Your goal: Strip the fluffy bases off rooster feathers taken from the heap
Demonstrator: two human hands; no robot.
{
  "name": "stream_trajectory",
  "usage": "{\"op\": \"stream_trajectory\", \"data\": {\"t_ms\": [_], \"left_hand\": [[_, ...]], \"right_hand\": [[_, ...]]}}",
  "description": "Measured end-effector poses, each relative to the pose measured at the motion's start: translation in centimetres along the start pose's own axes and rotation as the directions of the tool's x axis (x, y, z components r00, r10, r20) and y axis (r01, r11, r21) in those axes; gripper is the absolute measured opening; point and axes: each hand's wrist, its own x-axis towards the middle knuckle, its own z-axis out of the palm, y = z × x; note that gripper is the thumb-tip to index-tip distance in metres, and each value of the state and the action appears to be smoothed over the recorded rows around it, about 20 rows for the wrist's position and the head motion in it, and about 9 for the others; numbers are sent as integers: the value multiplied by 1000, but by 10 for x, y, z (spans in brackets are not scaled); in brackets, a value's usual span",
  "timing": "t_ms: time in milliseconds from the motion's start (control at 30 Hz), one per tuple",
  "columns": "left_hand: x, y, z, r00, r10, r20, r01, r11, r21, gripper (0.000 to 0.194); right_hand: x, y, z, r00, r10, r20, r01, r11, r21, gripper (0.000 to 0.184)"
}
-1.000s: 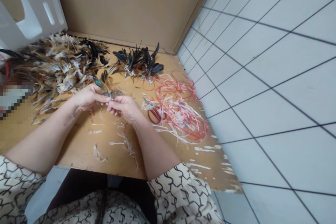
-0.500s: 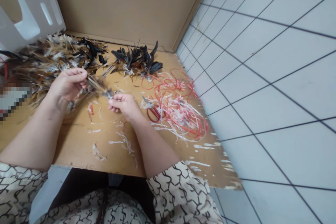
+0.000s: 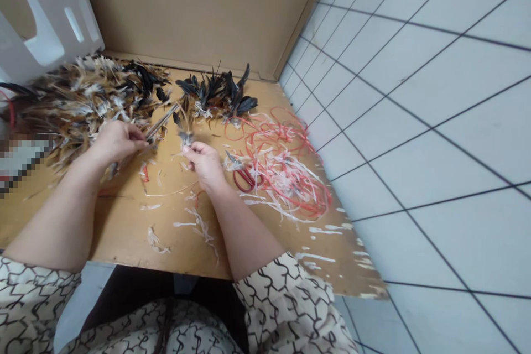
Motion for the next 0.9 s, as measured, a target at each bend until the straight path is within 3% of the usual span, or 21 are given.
{"op": "stream_trajectory", "data": {"t_ms": [100,200,267,333,367,433,500,567,633,900], "left_hand": [[0,4,6,992,22,125,-53,966,251,8],[0,4,8,987,23,159,-67,957,284,10],[1,4,7,996,32,84,-44,988,149,8],[0,4,6,1000,1,-9,-2,989,-147,6],[-1,5,6,999,-24,-34,11,944,-330,6],[-3,9,6,998,-54,-18,29,763,-646,8],[-5,15,9,999,-26,47,53,575,-816,10],[-8,20,12,993,24,118,93,470,-878,12],[-11,26,16,982,71,174,128,425,-896,13],[-18,38,30,967,122,222,157,400,-903,22]], "right_hand": [[-1,2,1,1000,-6,14,7,1000,-22,30],[-1,3,1,999,-5,46,8,998,-63,32],[-1,4,2,998,-3,60,8,997,-82,32],[-2,3,2,998,-8,63,12,997,-77,32],[-2,3,3,998,-9,63,13,998,-67,31],[-4,2,4,998,-8,56,10,999,-46,30],[-5,1,6,999,-4,44,6,999,-35,30],[-6,1,8,1000,-5,31,6,999,-33,29],[-7,2,10,1000,-7,16,8,1000,-26,29],[-7,6,10,1000,-15,5,15,1000,0,23]]}}
